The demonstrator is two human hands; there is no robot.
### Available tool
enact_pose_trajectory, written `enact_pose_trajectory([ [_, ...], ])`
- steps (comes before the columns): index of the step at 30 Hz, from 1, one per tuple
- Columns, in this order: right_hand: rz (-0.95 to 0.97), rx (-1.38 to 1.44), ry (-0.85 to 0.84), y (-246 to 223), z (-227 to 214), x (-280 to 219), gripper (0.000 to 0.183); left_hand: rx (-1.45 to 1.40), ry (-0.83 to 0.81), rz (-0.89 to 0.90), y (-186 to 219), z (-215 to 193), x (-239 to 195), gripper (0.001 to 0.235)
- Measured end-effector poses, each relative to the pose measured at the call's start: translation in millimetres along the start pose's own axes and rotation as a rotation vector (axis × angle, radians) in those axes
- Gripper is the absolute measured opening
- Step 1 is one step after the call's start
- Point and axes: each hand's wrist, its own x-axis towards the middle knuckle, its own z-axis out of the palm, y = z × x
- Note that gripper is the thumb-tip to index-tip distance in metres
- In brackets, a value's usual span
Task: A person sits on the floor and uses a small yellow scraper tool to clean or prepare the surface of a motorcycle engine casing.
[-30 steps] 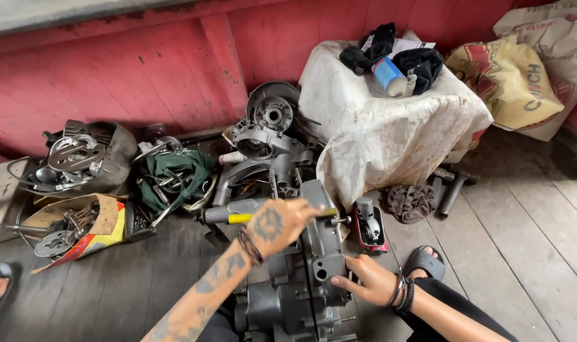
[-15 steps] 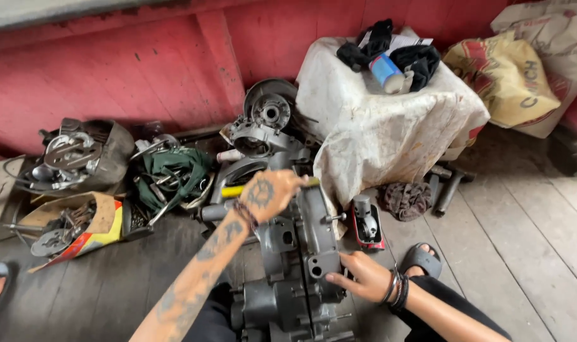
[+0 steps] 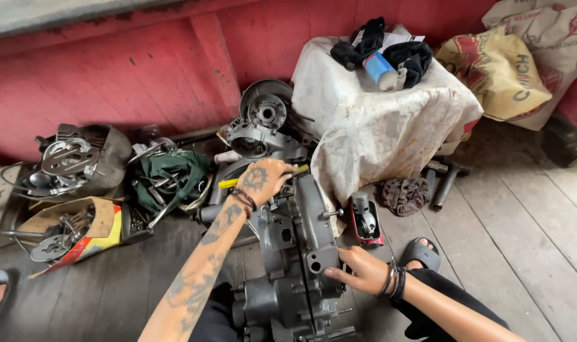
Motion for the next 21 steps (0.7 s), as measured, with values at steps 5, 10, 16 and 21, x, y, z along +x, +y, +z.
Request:
enact_pose_trajectory([
  [5, -0.025, -0.004, 0.012, -1.9, -4.7, 2.5, 0.043, 0.124, -0.091, 0.069, 35.0, -21.3, 14.1, 0.021],
  [10, -0.046, 0.034, 0.001, -10.4, -7.7, 4.4, 0.039, -0.003, -0.074, 0.001, 30.4, -18.5, 6.9, 0.025],
  [16, -0.026, -0.047, 0.008, 8.0, 4.1, -0.6, 0.042, -0.127, -0.054, 0.142, 82.8, -37.8, -41.5, 0.023],
  [21, -0.009, -0.022, -0.009, 0.5, 0.1, 1.1, 0.047, 0.043, 0.069, -0.023, 74.6, -39.1, -46.8, 0.025],
])
